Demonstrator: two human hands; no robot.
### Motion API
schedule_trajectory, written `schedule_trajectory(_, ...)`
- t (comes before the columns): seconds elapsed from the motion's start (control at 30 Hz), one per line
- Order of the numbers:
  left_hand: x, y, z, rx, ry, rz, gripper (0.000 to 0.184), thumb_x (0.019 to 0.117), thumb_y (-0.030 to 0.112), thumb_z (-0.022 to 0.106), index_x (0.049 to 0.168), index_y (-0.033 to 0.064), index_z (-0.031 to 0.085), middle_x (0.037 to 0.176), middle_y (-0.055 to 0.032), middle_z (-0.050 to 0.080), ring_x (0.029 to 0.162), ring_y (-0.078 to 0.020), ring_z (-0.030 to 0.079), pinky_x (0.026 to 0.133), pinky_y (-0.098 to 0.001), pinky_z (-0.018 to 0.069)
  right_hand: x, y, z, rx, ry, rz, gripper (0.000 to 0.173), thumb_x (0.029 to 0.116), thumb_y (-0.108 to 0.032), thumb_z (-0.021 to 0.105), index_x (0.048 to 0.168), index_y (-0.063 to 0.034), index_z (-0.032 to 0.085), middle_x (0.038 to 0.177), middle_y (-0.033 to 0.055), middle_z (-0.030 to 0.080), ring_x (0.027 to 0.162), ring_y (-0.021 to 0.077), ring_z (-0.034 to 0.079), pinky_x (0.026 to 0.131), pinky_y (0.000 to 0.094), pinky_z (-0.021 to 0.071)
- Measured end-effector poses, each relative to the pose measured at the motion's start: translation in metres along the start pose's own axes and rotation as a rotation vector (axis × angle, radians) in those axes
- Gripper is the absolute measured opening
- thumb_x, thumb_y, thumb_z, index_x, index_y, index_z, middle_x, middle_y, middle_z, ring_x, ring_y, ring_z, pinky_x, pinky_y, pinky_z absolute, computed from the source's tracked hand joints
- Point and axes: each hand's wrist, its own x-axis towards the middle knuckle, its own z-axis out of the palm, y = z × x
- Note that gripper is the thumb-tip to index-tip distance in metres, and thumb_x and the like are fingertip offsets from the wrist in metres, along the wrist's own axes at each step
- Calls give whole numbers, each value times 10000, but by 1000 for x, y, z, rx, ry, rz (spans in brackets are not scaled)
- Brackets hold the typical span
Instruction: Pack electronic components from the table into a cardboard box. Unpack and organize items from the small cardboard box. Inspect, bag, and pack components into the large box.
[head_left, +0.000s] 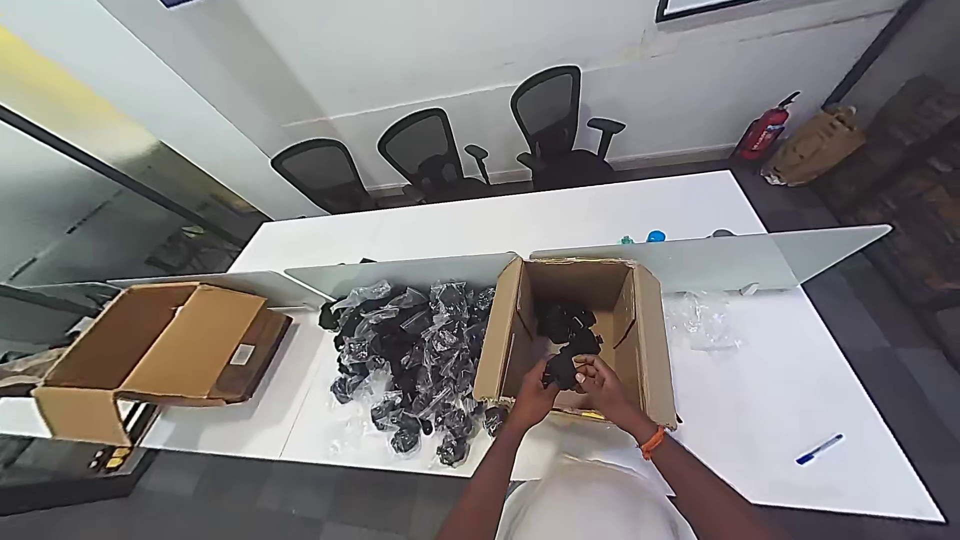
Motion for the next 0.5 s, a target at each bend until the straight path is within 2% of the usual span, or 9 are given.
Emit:
schedule_trajectory(0.07,1,-2,-1,19,-23,13,514,947,-4,627,1447,-17,504,1304,-143,667,1169,-182,674,1022,-376,573,2,-3,-1,23,-16,14,385,1020,-153,598,1365,-8,509,1083,129,690,921,239,710,813,385,620)
schedule_trajectory(0.17,1,-3,-3,54,-50,5,515,956,1,613,1457,-14,491,1308,-141,666,1182,-180,668,1041,-379,559,3,-2,1,12,12,-33,397,958,-137,693,1312,-15,563,1148,114,679,945,207,697,818,358,612)
schedule_trajectory(0.23,2,-1,-3,97,-89,-10,533,963,14,608,1477,-11,469,1331,-146,650,1205,-180,655,1061,-382,544,0,2,-1,-1,32,-73,347,922,-123,742,1220,-17,599,1168,113,660,943,199,699,803,349,625)
schedule_trajectory(0.37,3,-1,-6,103,-99,-10,519,975,37,599,1475,-14,467,1328,-150,650,1203,-176,652,1062,-377,539,-1,3,1,-28,23,-121,224,896,-110,754,1047,-45,602,991,70,660,817,149,666,715,299,593)
schedule_trajectory(0.43,3,-1,-5,96,-95,-8,485,988,58,595,1456,-11,489,1303,-145,663,1180,-172,662,1048,-374,546,0,2,0,-25,17,-127,232,904,-94,729,1077,-45,584,954,66,651,755,144,642,673,296,569)
schedule_trajectory(0.5,4,-2,-4,93,-107,-6,464,1003,72,579,1454,-6,499,1298,-140,667,1172,-168,665,1045,-369,545,0,2,-1,1,14,-122,247,928,-39,652,1149,-28,543,995,92,650,793,173,664,696,326,590)
